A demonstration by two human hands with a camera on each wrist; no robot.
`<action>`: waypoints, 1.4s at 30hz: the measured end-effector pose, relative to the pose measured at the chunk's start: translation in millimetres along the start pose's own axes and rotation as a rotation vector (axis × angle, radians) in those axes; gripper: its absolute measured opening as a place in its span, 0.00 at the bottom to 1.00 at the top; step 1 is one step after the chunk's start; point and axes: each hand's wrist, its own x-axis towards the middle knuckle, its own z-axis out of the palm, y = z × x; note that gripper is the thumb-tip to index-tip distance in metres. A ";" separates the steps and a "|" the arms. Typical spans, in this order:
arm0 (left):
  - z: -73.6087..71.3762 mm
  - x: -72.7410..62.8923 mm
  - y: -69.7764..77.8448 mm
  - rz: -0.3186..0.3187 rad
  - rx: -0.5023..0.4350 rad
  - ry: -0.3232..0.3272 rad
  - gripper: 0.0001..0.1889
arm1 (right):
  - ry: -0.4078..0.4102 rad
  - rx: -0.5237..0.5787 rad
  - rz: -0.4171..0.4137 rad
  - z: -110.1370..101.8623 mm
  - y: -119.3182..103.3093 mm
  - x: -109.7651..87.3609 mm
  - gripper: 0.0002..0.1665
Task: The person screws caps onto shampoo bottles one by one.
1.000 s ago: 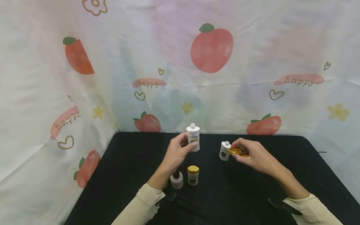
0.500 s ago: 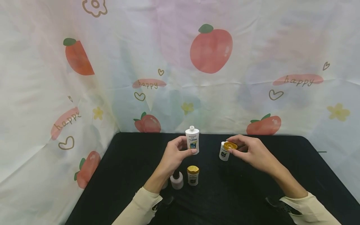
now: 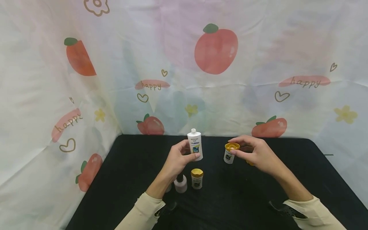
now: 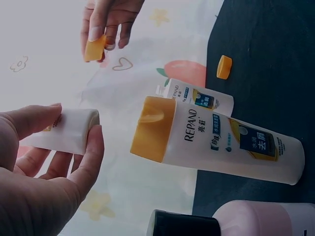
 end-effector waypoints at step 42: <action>21.4 -7.5 1.6 0.076 0.049 -0.061 0.22 | -0.025 0.252 -0.041 6.3 -43.6 31.6 0.25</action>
